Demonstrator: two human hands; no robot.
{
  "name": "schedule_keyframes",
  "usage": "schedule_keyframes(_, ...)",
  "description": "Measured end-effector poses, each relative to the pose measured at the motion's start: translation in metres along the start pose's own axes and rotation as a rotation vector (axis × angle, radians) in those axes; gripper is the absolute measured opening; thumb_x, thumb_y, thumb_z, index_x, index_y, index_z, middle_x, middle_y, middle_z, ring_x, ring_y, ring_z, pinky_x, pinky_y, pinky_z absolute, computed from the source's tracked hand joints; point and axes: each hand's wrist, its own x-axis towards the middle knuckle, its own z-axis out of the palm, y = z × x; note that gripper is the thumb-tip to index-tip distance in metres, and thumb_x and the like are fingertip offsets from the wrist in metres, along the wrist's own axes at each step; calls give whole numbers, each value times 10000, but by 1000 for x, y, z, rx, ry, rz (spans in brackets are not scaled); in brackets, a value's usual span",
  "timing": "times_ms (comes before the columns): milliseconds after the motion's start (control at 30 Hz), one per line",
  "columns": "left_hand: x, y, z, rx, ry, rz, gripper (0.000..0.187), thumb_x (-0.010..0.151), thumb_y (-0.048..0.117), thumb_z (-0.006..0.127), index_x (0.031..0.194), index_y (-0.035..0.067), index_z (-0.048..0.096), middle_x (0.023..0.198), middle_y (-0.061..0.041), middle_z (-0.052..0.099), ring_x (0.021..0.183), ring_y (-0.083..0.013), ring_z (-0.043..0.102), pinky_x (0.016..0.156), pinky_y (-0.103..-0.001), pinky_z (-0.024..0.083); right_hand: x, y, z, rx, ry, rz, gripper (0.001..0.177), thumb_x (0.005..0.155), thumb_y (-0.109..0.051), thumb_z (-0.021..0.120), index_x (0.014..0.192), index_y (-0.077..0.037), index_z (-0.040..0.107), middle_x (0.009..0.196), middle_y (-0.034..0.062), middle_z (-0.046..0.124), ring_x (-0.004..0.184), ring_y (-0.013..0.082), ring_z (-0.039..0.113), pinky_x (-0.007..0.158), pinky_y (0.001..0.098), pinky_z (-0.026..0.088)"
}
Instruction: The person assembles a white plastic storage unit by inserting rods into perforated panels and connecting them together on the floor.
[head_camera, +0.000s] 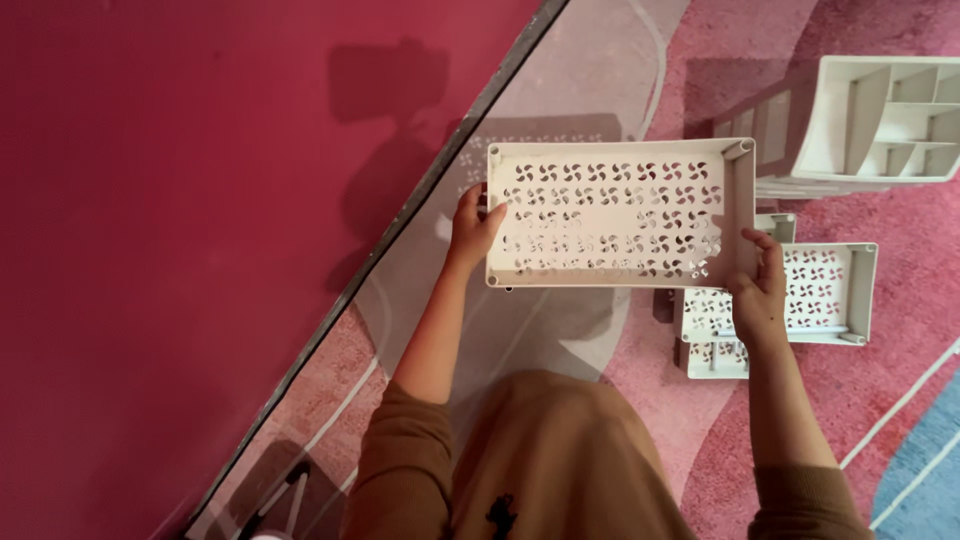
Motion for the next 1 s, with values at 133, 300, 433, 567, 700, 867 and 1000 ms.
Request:
schedule_keyframes(133, -17, 5, 6, -10, -23, -30, 535, 878, 164, 696, 1367, 11, 542, 1084, -88, 696, 871, -146, 675, 770, -299, 557, -1, 3, -11, -77, -3, 16, 701, 811, 174, 418, 1468, -70, 426, 1340, 153, 564, 1148, 196, 596, 894, 288, 517)
schedule_keyframes(300, -36, 11, 8, -13, -21, 25, 541, 909, 174, 694, 1395, 3, 532, 1110, -85, 693, 891, -147, 663, 771, -299, 548, -11, 13, -21, -56, -8, -2, 687, 826, 166, 412, 1469, -76, 429, 1338, 148, 577, 1130, 182, 599, 885, 282, 519)
schedule_keyframes(433, -36, 20, 13, 6, 5, 27, 516, 924, 181, 694, 1391, 12, 555, 1113, -87, 702, 874, -147, 664, 760, -297, 547, -11, 19, -26, 1, 21, -2, 681, 824, 158, 420, 1459, -86, 427, 1311, 136, 581, 1106, 169, 604, 876, 275, 528)
schedule_keyframes(567, -45, 41, 12, 28, -3, 5, 508, 911, 174, 698, 1381, 31, 567, 1167, -105, 697, 963, -190, 689, 828, -317, 561, -17, 27, -31, -26, 31, 0, 679, 836, 152, 419, 1471, -86, 437, 1319, 137, 580, 1095, 157, 589, 876, 265, 509)
schedule_keyframes(700, -43, 79, 7, 487, 129, 390, 619, 813, 167, 795, 1366, 17, 561, 1313, -219, 545, 1229, -358, 534, 1016, -476, 462, -14, 29, -29, -27, 37, -30, 679, 834, 146, 419, 1473, -80, 452, 1324, 140, 560, 1064, 154, 570, 852, 265, 494)
schedule_keyframes(867, 16, 114, 14, 1059, 170, 770, 275, 906, 46, 698, 1148, 176, 684, 1471, -173, 503, 1406, -356, 453, 1188, -591, 321, -17, 26, -24, -43, 47, 15, 676, 814, 133, 417, 1453, -85, 439, 1315, 145, 565, 1064, 157, 588, 846, 266, 518)
schedule_keyframes(1000, 38, 122, 18, 1170, -137, 837, 153, 944, 93, 649, 1053, 31, 736, 1492, -213, 497, 1442, -356, 400, 1163, -618, 291, -23, 23, -19, -62, 64, 47, 677, 800, 137, 407, 1440, -80, 451, 1281, 163, 571, 993, 173, 590, 793, 284, 521)
